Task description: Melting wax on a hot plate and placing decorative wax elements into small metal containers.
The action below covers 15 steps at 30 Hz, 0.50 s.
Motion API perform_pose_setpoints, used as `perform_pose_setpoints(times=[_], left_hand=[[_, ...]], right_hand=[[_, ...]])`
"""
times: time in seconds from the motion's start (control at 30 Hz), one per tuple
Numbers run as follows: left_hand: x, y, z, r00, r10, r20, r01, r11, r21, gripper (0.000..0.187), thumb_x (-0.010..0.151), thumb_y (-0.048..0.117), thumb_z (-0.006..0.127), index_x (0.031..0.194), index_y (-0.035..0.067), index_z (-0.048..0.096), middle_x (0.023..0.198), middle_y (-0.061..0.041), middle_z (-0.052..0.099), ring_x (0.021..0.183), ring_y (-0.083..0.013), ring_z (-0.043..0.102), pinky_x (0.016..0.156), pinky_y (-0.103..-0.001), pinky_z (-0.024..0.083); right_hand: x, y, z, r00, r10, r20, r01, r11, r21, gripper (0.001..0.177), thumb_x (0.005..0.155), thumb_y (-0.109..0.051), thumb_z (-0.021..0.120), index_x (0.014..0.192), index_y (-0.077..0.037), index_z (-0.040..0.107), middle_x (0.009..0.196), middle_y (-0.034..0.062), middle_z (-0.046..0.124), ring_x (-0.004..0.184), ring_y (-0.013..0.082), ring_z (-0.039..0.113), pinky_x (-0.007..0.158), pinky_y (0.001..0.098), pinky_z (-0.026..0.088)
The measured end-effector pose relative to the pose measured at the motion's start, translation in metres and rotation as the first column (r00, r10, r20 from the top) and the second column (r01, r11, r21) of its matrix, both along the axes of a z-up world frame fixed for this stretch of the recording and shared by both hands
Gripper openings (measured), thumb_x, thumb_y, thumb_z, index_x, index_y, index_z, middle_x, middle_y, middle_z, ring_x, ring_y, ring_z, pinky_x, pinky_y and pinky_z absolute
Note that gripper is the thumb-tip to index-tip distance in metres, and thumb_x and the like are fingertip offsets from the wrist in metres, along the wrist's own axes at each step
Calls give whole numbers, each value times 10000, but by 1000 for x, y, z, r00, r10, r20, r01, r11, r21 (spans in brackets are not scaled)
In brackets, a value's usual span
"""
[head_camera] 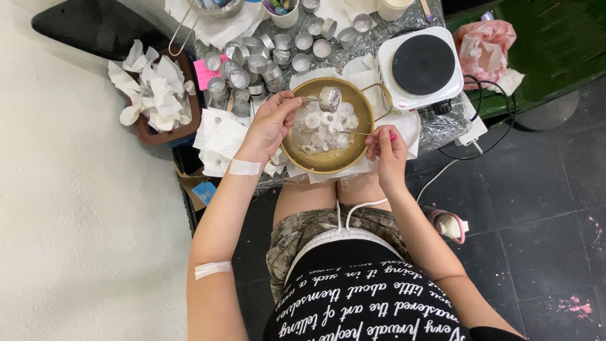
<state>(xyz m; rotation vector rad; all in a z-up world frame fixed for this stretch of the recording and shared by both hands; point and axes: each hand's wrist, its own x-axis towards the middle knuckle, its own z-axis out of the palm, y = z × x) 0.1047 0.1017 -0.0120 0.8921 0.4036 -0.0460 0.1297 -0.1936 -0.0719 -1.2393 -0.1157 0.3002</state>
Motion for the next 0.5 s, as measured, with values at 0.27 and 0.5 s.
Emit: perform_pose_setpoints(times=[0.27, 0.5], left_hand=[[-2, 1, -2, 1000, 1, -5, -1, 1000, 2, 197, 945, 84, 727, 1098, 86, 603, 861, 45, 622, 690, -30, 441, 633, -199, 353], [-4, 6, -6, 1000, 1, 19, -1, 1000, -10, 189, 946, 69, 733, 1088, 76, 608, 841, 41, 605, 666, -36, 433, 611, -208, 341]], right_hand=[[-2, 2, -7, 1000, -10, 17, 10, 1000, -17, 268, 1158, -299, 440, 1051, -87, 563, 899, 37, 657, 640, 82, 551, 596, 213, 407], [-3, 6, -29, 989, -59, 133, 54, 998, 36, 226, 1168, -260, 442, 1076, -74, 532, 936, 43, 638, 660, 79, 527, 613, 210, 432]])
